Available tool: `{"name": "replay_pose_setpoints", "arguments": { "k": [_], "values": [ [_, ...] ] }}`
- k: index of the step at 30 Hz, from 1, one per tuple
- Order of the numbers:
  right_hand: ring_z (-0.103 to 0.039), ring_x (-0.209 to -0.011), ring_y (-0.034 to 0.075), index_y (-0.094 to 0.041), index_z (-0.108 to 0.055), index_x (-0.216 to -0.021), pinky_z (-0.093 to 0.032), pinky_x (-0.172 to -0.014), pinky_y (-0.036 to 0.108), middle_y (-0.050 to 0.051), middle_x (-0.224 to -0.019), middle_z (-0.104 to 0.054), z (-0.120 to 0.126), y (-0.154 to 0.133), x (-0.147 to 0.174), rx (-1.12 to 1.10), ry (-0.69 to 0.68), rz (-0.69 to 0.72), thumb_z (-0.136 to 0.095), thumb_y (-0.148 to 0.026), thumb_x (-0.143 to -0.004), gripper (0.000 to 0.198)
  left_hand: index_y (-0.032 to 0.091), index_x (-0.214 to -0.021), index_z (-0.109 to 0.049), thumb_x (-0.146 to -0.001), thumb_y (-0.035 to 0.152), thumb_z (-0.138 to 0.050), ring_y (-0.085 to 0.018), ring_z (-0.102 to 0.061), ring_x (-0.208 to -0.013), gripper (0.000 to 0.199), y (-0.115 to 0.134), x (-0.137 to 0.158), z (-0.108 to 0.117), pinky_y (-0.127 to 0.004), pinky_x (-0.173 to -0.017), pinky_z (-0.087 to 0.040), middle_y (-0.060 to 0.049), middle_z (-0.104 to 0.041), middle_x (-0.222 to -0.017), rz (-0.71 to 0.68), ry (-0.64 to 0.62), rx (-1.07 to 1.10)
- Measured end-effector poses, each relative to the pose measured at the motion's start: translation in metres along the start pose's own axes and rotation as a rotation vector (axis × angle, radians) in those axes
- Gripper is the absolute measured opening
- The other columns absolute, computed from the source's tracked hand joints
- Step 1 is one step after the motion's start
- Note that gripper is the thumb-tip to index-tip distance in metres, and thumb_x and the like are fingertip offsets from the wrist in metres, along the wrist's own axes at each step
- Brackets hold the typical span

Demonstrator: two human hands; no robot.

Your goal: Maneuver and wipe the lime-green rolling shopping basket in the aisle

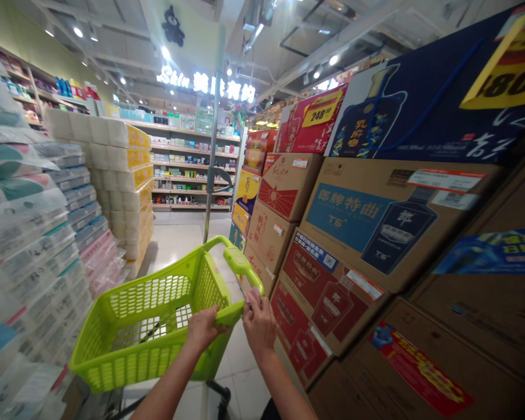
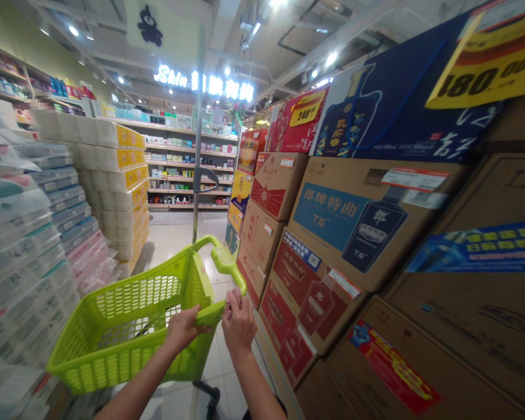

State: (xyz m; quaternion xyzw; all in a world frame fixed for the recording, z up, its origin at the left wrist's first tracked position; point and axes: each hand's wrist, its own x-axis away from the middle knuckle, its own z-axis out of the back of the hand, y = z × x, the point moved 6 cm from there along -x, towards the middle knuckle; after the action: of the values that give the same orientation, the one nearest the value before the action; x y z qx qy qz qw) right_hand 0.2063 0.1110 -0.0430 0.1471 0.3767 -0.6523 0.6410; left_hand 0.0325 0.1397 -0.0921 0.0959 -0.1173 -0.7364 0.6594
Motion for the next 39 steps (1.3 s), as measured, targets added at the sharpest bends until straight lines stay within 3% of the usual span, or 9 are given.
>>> {"name": "replay_pose_setpoints", "arguments": {
  "k": [7, 13, 15, 18, 21, 26, 30, 36, 39],
  "values": [
    [-0.058, -0.094, 0.018, -0.028, -0.064, -0.122, -0.046, -0.077, 0.025, 0.007, -0.119, -0.064, -0.007, -0.037, 0.029, -0.063, -0.027, 0.344, -0.049, -0.019, -0.09, 0.036, 0.028, -0.105, -0.056, -0.081, 0.053, -0.056, -0.024, -0.064, -0.101, 0.035, -0.002, 0.012, 0.008, -0.03, -0.079, -0.043, -0.003, -0.07, -0.106, 0.006, -0.01, -0.022],
    [-0.057, -0.091, 0.02, -0.028, -0.067, -0.11, -0.043, -0.067, 0.026, 0.006, -0.108, -0.066, 0.007, -0.024, 0.004, 0.053, -0.024, 0.05, -0.051, -0.021, -0.092, 0.026, 0.027, -0.101, -0.057, -0.08, 0.057, -0.054, -0.024, -0.065, -0.098, 0.037, -0.001, 0.016, 0.008, -0.03, -0.077, -0.043, -0.003, -0.071, -0.103, 0.001, -0.019, -0.022],
    [-0.056, -0.091, 0.021, -0.025, -0.067, -0.11, -0.044, -0.068, 0.028, 0.007, -0.114, -0.064, 0.002, -0.04, 0.016, 0.061, -0.015, 0.09, -0.052, -0.021, -0.09, 0.026, 0.027, -0.105, -0.056, -0.083, 0.05, -0.052, -0.024, -0.065, -0.099, 0.032, 0.001, 0.016, 0.007, -0.03, -0.077, -0.043, -0.004, -0.071, -0.105, -0.016, -0.008, -0.036],
    [-0.056, -0.09, 0.02, -0.024, -0.066, -0.113, -0.044, -0.069, 0.027, 0.009, -0.115, -0.064, -0.007, -0.066, 0.035, 0.037, -0.024, 0.317, -0.051, -0.022, -0.091, 0.027, 0.027, -0.113, -0.054, -0.086, 0.042, -0.049, -0.023, -0.065, -0.102, 0.032, -0.003, 0.019, 0.009, -0.03, -0.079, -0.044, -0.006, -0.071, -0.108, -0.049, -0.005, -0.044],
    [-0.055, -0.087, 0.017, -0.026, -0.068, -0.108, -0.042, -0.071, 0.025, 0.007, -0.107, -0.066, 0.0, -0.058, 0.031, 0.028, -0.018, 0.369, -0.049, -0.026, -0.094, 0.024, 0.027, -0.115, -0.054, -0.082, 0.053, -0.052, -0.026, -0.065, -0.103, 0.042, -0.027, 0.029, 0.012, -0.032, -0.081, -0.045, -0.006, -0.071, -0.107, -0.068, -0.029, -0.065],
    [-0.054, -0.088, 0.017, -0.028, -0.068, -0.109, -0.04, -0.07, 0.024, 0.005, -0.099, -0.064, 0.026, -0.003, -0.005, 0.07, 0.018, 0.114, -0.05, -0.025, -0.094, 0.024, 0.026, -0.114, -0.057, -0.082, 0.07, -0.041, -0.03, -0.065, -0.1, 0.057, -0.099, 0.053, 0.014, -0.037, -0.083, -0.046, -0.01, -0.072, -0.103, 0.059, -0.048, -0.176],
    [-0.054, -0.09, 0.019, -0.028, -0.066, -0.116, -0.041, -0.069, 0.025, 0.006, -0.101, -0.063, 0.024, -0.002, 0.003, 0.065, 0.019, 0.004, -0.05, -0.021, -0.092, 0.029, 0.024, -0.116, -0.059, -0.083, 0.076, -0.026, -0.031, -0.066, -0.096, 0.069, -0.115, 0.058, 0.011, -0.04, -0.083, -0.046, -0.012, -0.072, -0.095, 0.117, -0.044, -0.177],
    [-0.055, -0.095, 0.021, -0.024, -0.059, -0.129, -0.046, -0.075, 0.028, 0.009, -0.119, -0.062, 0.0, -0.054, 0.047, 0.003, -0.06, 0.266, -0.05, -0.016, -0.088, 0.043, 0.023, -0.115, -0.06, -0.084, 0.075, -0.024, -0.033, -0.067, -0.095, 0.07, -0.101, 0.056, 0.011, -0.042, -0.082, -0.046, -0.015, -0.073, -0.096, 0.13, -0.024, -0.198],
    [-0.056, -0.092, 0.019, -0.026, -0.062, -0.123, -0.045, -0.073, 0.026, 0.007, -0.118, -0.064, 0.001, -0.053, 0.041, 0.003, -0.084, 0.345, -0.05, -0.019, -0.09, 0.036, 0.022, -0.114, -0.06, -0.086, 0.072, -0.019, -0.033, -0.068, -0.094, 0.07, -0.099, 0.058, 0.01, -0.043, -0.081, -0.047, -0.016, -0.073, -0.095, 0.141, -0.01, -0.205]
  ]
}}
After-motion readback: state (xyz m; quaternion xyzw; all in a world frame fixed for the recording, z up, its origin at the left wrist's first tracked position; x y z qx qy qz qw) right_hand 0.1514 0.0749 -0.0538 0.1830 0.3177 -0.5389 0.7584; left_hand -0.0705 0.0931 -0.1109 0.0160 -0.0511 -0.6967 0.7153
